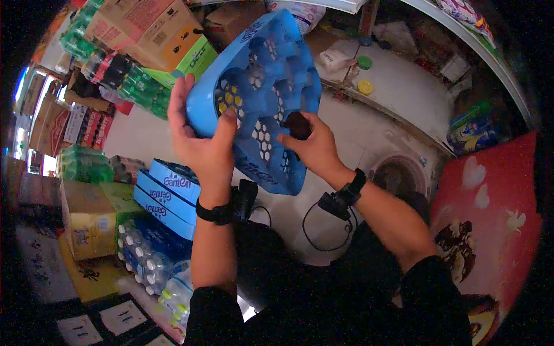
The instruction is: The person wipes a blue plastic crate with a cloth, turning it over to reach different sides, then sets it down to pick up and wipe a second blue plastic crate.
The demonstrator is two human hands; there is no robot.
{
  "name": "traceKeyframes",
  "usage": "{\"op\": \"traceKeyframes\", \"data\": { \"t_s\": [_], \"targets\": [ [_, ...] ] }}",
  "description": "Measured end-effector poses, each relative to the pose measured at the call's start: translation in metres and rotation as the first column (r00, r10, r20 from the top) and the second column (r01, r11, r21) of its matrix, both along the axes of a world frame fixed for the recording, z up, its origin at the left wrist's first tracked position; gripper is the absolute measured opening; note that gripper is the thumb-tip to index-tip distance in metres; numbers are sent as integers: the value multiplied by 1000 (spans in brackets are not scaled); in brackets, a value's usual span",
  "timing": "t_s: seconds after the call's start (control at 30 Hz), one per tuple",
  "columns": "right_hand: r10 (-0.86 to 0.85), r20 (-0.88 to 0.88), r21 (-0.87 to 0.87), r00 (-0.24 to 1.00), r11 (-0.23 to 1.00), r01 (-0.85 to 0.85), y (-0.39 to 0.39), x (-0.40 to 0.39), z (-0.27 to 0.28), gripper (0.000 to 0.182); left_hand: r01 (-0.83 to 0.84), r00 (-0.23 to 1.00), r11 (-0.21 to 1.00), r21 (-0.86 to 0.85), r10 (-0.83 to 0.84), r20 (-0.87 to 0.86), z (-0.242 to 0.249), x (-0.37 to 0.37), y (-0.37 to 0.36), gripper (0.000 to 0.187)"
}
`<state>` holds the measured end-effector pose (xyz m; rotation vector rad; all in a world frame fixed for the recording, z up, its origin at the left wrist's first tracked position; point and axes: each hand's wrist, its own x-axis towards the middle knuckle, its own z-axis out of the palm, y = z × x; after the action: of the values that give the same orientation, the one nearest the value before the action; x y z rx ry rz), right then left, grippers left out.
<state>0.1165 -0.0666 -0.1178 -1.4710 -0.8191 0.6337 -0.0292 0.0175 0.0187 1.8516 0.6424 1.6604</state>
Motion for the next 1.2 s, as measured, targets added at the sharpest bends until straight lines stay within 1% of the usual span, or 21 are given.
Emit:
{"op": "traceKeyframes", "data": {
  "t_s": [0.1, 0.2, 0.3, 0.33, 0.4, 0.43, 0.53, 0.57, 0.6, 0.63, 0.67, 0.7, 0.77, 0.83, 0.9, 0.93, 1.0, 1.03, 1.1, 1.13, 1.2],
  "targets": [
    [-2, -8, 21, 1000, 1000, 2, 3, -5, -4, 55, 45, 999, 979, -199, -45, 5, 5, -5, -1, 63],
    [9, -59, 16, 998, 1000, -8, 5, -7, -10, 53, -5, 1000, 952, -305, 0, -16, 8, -2, 1, 61],
    [31, -54, -27, 998, 999, -32, 9, -10, -23, 53, -87, 993, 925, -370, 50, -110, 7, -1, 9, 63],
    [35, -38, -48, 999, 998, -36, 8, -11, -25, 53, -87, 993, 915, -393, 48, -108, 5, -2, 12, 63],
    [59, -18, -81, 998, 995, -60, 7, -12, -25, 53, -84, 994, 895, -438, 45, -100, -2, -2, 18, 64],
    [81, -15, -96, 997, 992, -82, 5, -13, -22, 53, -120, 992, 902, -415, 88, -95, -7, -5, 24, 60],
    [146, -4, -152, 989, 978, -144, 1, -15, -14, 49, -70, 998, 893, -445, 62, -33, -13, -15, 33, 55],
    [165, 0, -171, 986, 972, -163, 0, -14, -10, 47, -38, 999, 887, -460, 50, 15, -11, -18, 35, 54],
    [205, -187, -171, 961, 956, -237, 0, -10, 0, 46, -4, 997, 881, -474, 38, 61, -7, -22, 34, 52],
    [237, -369, -155, 899, 938, -311, 1, -2, 15, 45, 28, 994, 874, -485, 27, 106, -4, -25, 36, 50],
    [262, -538, -123, 801, 916, -382, 3, 6, 21, 44, 33, 992, 889, -457, 25, 121, -3, -29, 39, 48],
    [316, -685, 19, 657, 909, -417, 3, 15, 20, 46, 39, 990, 902, -429, 22, 137, -4, -34, 42, 45],
    [419, -555, 103, 718, 892, -441, 2, 18, 17, 50, 50, 988, 931, -362, 8, 157, -6, -41, 47, 45],
    [516, -378, 137, 769, 852, -504, 3, 24, 14, 53, 95, 972, 926, -366, -7, 235, 1, -41, 44, 47],
    [495, -204, 178, 845, 867, -465, 5, 24, 13, 54, 146, 950, 917, -370, -26, 311, 8, -38, 39, 50],
    [474, -115, 200, 873, 872, -447, 7, 22, 13, 54, 162, 950, 926, -342, -51, 309, 9, -37, 38, 51],
    [411, -100, 305, 906, 879, -365, 13, 14, 7, 52, 194, 947, 938, -287, -104, 303, 11, -36, 36, 52],
    [377, -94, 357, 921, 877, -322, 15, 11, 6, 52, 157, 963, 955, -250, -91, 255, 12, -34, 33, 52],
    [248, -88, 99, 965, 966, -239, 13, 11, 16, 46, 85, 985, 982, -171, -57, 164, 11, -33, 27, 54],
    [187, -72, -34, 980, 981, -190, 12, 11, 23, 44, 96, 980, 978, -185, -60, 188, 11, -32, 26, 54],
    [124, -37, -28, 992, 992, -125, 13, 12, 25, 41, 115, 970, 972, -206, -64, 236, 12, -32, 27, 55]
  ]
}}
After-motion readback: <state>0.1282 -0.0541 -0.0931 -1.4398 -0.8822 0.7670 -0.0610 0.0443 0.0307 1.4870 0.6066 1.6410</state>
